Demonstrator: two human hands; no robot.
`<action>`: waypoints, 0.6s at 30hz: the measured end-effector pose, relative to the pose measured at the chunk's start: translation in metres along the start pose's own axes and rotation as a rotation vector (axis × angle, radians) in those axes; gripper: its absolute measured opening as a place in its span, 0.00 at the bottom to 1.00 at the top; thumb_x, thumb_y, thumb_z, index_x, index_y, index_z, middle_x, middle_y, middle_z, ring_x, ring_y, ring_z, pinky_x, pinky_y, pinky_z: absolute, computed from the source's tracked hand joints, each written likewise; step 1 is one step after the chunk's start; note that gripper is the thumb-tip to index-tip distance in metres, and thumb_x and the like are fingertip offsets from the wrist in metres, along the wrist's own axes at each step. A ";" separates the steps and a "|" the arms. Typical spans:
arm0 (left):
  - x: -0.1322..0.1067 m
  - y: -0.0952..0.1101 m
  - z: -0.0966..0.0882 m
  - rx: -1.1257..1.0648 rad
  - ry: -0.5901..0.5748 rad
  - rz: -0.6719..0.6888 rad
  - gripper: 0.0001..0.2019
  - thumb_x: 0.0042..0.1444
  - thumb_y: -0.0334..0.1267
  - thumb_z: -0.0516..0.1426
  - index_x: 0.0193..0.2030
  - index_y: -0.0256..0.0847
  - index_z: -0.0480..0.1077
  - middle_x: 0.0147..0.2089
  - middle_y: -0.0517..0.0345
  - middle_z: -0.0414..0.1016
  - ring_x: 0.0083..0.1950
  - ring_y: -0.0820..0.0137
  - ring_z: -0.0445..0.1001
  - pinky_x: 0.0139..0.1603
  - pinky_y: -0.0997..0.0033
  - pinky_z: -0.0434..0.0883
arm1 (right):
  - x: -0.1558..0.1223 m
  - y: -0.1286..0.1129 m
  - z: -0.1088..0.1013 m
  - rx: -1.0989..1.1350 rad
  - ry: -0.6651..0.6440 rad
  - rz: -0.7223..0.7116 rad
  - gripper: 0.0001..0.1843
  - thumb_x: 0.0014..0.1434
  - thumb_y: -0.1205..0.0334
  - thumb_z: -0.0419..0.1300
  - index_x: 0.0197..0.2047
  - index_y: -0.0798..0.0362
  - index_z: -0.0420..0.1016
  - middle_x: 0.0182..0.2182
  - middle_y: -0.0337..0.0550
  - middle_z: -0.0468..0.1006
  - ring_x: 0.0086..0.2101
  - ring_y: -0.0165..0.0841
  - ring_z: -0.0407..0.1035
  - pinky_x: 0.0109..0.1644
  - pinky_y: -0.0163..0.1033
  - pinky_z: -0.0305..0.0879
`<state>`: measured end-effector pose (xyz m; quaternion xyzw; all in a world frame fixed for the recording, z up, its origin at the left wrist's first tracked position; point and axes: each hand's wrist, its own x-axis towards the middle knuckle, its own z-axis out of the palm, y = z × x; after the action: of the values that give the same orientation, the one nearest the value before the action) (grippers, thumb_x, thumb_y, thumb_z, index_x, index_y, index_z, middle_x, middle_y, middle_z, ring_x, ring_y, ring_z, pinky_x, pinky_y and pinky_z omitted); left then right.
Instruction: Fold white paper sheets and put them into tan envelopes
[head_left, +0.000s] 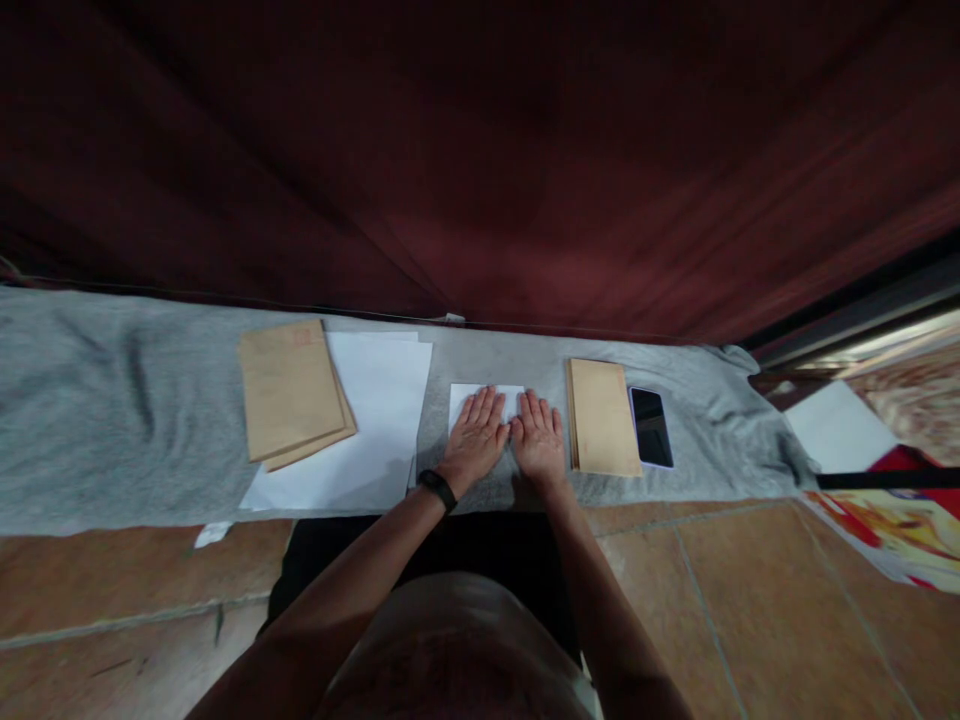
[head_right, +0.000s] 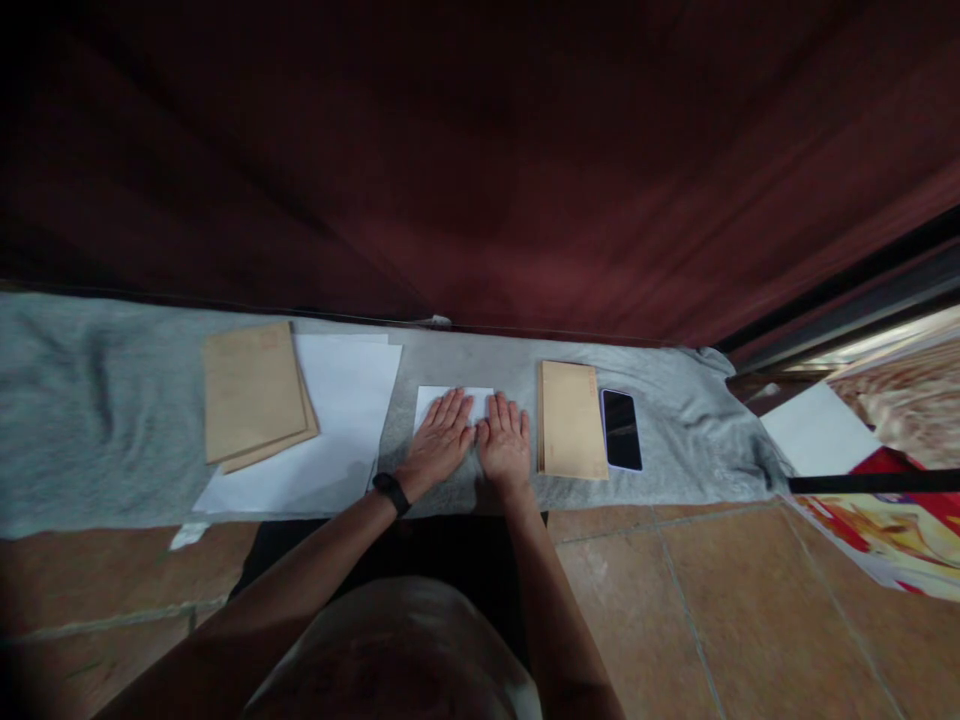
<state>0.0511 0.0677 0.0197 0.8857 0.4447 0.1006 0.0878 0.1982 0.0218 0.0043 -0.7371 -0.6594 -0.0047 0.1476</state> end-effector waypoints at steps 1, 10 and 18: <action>0.000 -0.003 0.000 0.004 0.000 -0.008 0.30 0.71 0.43 0.43 0.75 0.29 0.51 0.78 0.42 0.45 0.79 0.59 0.42 0.78 0.53 0.44 | 0.000 0.000 0.000 -0.001 0.001 0.002 0.29 0.74 0.56 0.43 0.74 0.54 0.54 0.72 0.49 0.57 0.71 0.43 0.49 0.73 0.56 0.40; -0.009 -0.018 -0.008 0.026 0.016 -0.090 0.30 0.71 0.44 0.42 0.74 0.27 0.51 0.77 0.41 0.48 0.79 0.58 0.43 0.78 0.54 0.45 | 0.000 0.000 -0.001 -0.001 0.012 -0.004 0.29 0.74 0.56 0.43 0.74 0.53 0.53 0.71 0.49 0.57 0.70 0.44 0.50 0.73 0.56 0.42; -0.020 -0.029 -0.008 0.025 0.068 -0.120 0.31 0.70 0.44 0.45 0.74 0.25 0.52 0.77 0.39 0.49 0.78 0.56 0.44 0.78 0.52 0.46 | -0.001 0.000 0.000 0.027 0.035 -0.006 0.29 0.74 0.56 0.43 0.74 0.53 0.54 0.71 0.49 0.58 0.70 0.44 0.50 0.73 0.57 0.42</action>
<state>0.0146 0.0690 0.0183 0.8545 0.5009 0.1197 0.0677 0.1980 0.0210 0.0038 -0.7328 -0.6590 -0.0093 0.1693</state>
